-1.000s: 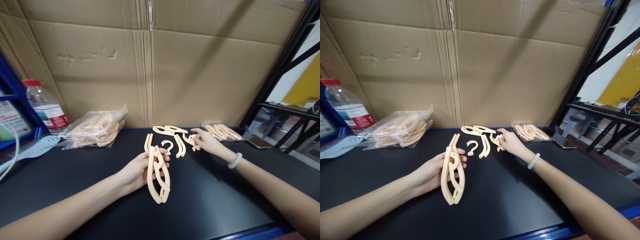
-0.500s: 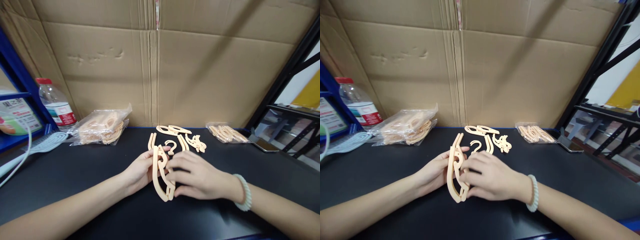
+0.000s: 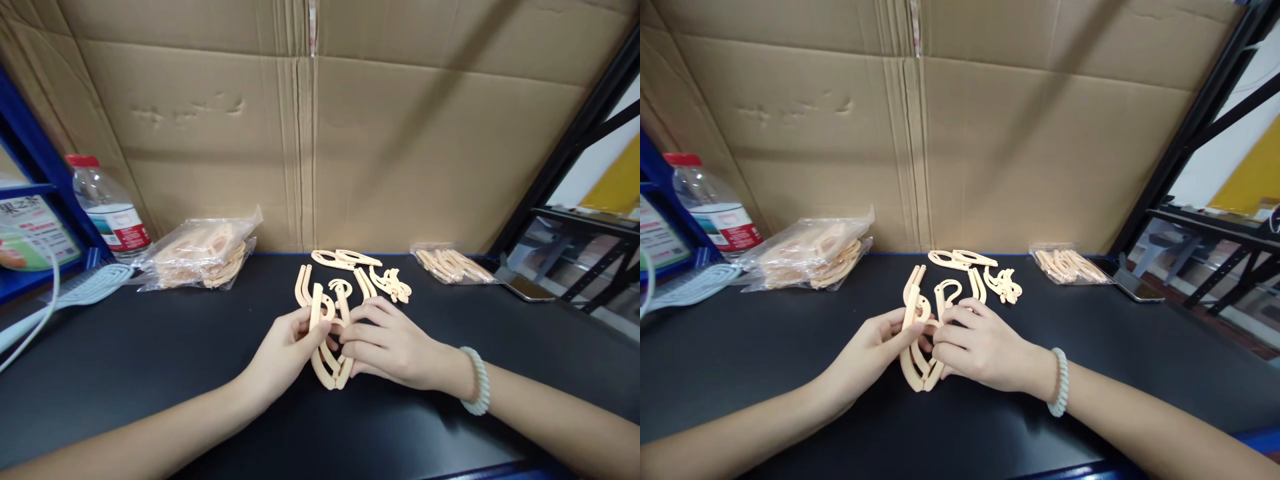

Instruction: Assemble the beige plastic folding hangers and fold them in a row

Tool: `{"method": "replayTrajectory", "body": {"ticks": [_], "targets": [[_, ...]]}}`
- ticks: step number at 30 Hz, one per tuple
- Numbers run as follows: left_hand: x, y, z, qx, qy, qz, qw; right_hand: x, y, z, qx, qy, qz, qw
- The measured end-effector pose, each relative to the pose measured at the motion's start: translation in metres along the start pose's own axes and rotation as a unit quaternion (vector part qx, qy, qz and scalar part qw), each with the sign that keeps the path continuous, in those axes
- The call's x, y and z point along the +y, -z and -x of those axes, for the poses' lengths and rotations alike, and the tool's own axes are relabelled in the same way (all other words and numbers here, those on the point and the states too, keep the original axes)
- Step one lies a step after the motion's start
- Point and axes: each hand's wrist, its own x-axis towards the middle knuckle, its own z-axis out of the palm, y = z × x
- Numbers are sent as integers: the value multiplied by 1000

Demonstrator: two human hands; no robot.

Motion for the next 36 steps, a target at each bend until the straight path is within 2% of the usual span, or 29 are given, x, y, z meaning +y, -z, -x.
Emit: {"method": "replayTrajectory", "body": {"ticks": [4,12,15,19,23,27,32,36], "targets": [[1,1,0,35,8,8,999,2,0,0,-11,-9,26,1000],[-1,3,0,42,23,-6,999,5,-1,3,4,7,100,995],[-1,4,-1,50,17,10,999,4,0,2,0,-22,105,994],[-4,4,-1,65,-1,42,997,2,-1,2,-68,-94,51,992],[-9,2,0,51,-21,48,997,0,-6,3,-131,-144,3,981],[-11,2,1,48,-14,36,998,-2,-6,3,-129,-133,5,983],[-10,3,1,54,24,65,996,-1,-3,1,-87,-88,19,992],[-10,4,-1,48,25,87,995,2,-3,2,-67,-59,49,995]]}}
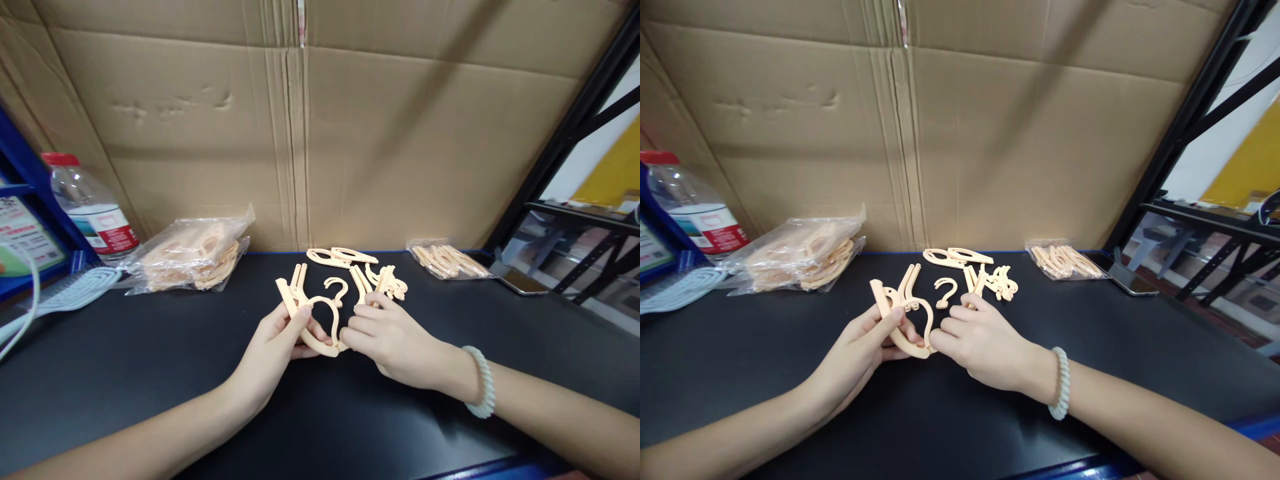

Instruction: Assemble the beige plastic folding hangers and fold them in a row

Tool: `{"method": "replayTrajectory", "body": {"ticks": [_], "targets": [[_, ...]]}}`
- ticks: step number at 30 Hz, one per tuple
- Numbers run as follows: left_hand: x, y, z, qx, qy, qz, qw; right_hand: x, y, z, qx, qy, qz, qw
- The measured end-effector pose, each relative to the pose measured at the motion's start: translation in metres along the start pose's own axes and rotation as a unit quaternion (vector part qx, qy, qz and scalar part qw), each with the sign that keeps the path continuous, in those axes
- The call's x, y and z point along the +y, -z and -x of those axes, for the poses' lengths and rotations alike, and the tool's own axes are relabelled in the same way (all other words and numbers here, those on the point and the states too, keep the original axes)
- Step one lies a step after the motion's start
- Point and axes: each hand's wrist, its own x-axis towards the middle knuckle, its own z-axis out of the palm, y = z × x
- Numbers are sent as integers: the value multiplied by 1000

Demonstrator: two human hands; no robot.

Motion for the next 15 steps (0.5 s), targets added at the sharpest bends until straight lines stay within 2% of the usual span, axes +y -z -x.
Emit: {"method": "replayTrajectory", "body": {"ticks": [7,15], "targets": [[-1,0,2,6,-1,16,1000,4,0,1,3,19,9,1000],[-1,0,1,15,12,44,999,6,1,-1,34,47,38,998]]}}
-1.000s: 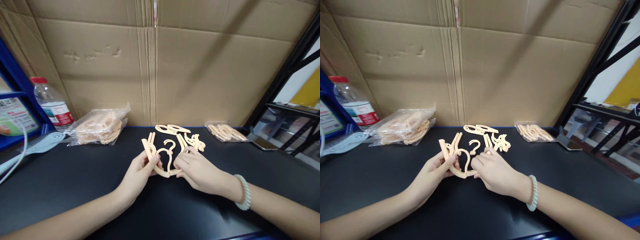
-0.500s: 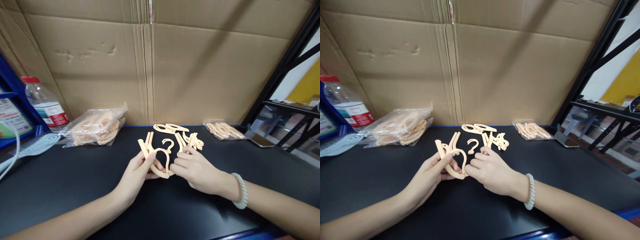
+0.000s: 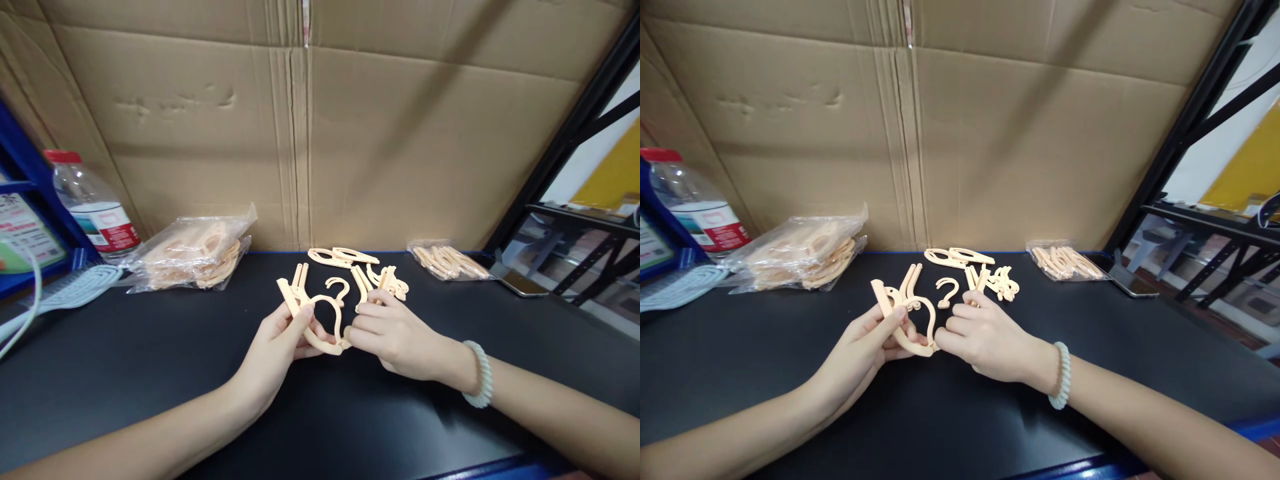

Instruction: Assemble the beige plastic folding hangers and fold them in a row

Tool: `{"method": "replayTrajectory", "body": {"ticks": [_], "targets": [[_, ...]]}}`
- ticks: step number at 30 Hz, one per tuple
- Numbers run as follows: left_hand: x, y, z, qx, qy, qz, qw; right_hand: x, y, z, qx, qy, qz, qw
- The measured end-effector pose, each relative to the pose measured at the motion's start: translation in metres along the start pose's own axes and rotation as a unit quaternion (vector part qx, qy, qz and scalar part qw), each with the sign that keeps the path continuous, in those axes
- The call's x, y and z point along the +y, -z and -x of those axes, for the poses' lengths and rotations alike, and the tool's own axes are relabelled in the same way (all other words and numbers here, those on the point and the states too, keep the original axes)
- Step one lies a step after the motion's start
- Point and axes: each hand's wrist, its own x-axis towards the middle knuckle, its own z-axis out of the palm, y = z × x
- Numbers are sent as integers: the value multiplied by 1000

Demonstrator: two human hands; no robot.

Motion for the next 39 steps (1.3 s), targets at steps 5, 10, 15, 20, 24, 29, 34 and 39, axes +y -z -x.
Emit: {"method": "replayTrajectory", "body": {"ticks": [5,10,15,20,24,29,34,39], "targets": [[6,1,-3,48,27,62,997,11,6,5,73,3,5,997],[8,-1,-1,18,19,41,999,45,16,18,104,-160,-120,974],[8,-2,-1,17,11,47,999,70,20,29,-10,-181,-159,971],[8,-1,-1,11,14,38,999,70,9,29,-49,-169,-192,966],[8,-1,-1,13,17,43,999,70,-2,30,-67,-156,-221,960],[9,-3,-1,11,19,44,999,71,-8,32,-63,-174,-257,948],[10,-4,0,5,13,11,1000,67,-7,30,-60,-178,-276,942],[10,-3,0,-18,5,-12,1000,65,-7,28,-49,-168,-268,947]]}}
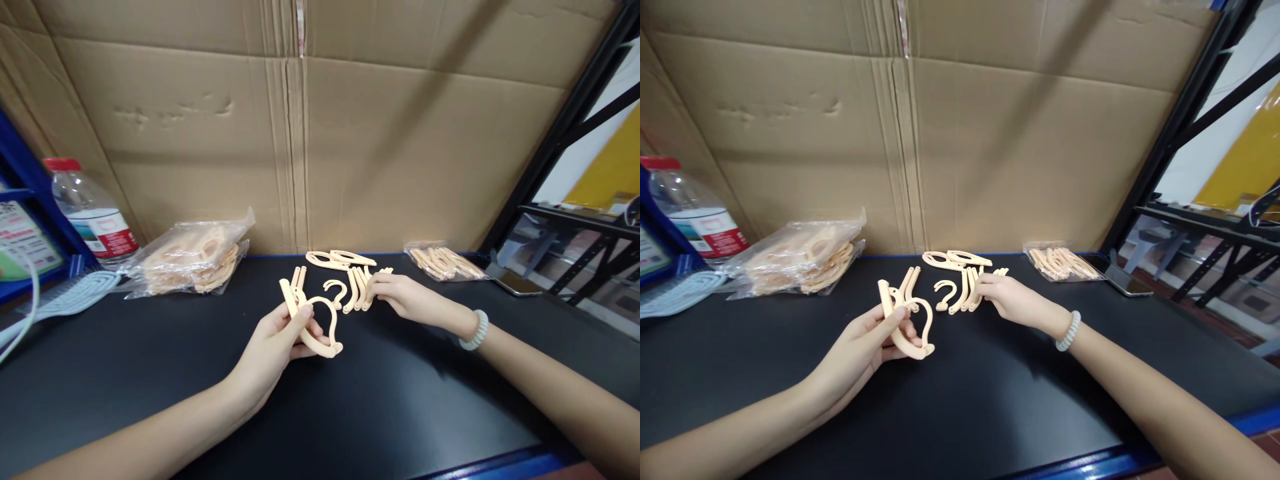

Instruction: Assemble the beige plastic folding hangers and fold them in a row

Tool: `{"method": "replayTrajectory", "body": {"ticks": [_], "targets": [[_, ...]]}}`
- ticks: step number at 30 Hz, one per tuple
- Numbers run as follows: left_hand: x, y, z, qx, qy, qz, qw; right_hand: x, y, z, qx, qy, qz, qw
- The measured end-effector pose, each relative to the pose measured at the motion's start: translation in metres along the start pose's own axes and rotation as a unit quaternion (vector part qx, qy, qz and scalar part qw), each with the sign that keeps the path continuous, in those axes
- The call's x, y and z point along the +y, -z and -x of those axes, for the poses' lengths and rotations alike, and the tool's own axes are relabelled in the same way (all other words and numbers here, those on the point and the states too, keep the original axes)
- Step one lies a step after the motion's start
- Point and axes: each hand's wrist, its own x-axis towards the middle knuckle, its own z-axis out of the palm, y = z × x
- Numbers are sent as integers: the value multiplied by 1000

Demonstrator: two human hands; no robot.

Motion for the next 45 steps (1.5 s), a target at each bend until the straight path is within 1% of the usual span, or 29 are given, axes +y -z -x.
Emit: {"method": "replayTrajectory", "body": {"ticks": [2,4,7,9,11,12,14,16,18,19,21,23,24,25,27,29,32,34,36,38,40,43,45], "targets": [[1,0,-1,-9,3,-4,1000,-2,-1,0,4,9,14,1000],[4,0,-1,-16,15,-5,1000,-10,-2,-1,39,18,45,998],[6,1,-3,-27,36,3,999,-35,-8,-3,95,63,91,989],[6,2,-4,-48,36,1,998,-54,-14,-5,72,113,108,985],[5,3,-5,-70,26,-18,997,-68,-20,-6,29,162,147,975],[4,3,-5,-75,20,-32,996,-72,-23,-6,11,177,168,970],[3,3,-5,-75,-2,-60,995,-73,-27,-6,-13,185,198,963],[2,3,-6,-65,-44,-98,992,-69,-30,-5,-16,180,180,967],[3,4,-6,-52,-100,-146,983,-67,-31,-4,4,162,114,980],[3,5,-6,-46,-123,-174,976,-66,-31,-4,26,146,71,986],[3,7,-6,-36,-154,-229,960,-69,-31,-4,90,92,-13,992],[3,9,-5,-23,-171,-274,946,-71,-30,-4,142,25,-94,985],[3,10,-4,-17,-181,-291,939,-72,-29,-5,148,-1,-138,979],[3,10,-3,-11,-190,-304,934,-73,-28,-5,141,-19,-186,972],[3,10,-2,-3,-205,-319,925,-71,-27,-7,110,-32,-278,954],[3,10,-2,0,-204,-327,923,-68,-27,-8,101,-42,-335,936],[2,10,-2,16,-199,-336,921,-63,-28,-9,146,-79,-377,911],[2,11,-3,32,-202,-348,915,-60,-30,-9,176,-106,-408,890],[1,12,-4,39,-212,-364,906,-58,-32,-10,186,-136,-436,870],[0,14,-6,38,-235,-382,893,-56,-34,-10,177,-166,-446,861],[-1,16,-7,32,-266,-411,871,-55,-37,-10,139,-194,-459,856],[-1,19,-9,23,-296,-482,825,-54,-40,-11,80,-231,-483,841],[-1,21,-10,12,-312,-538,783,-56,-41,-11,62,-242,-489,836]]}}
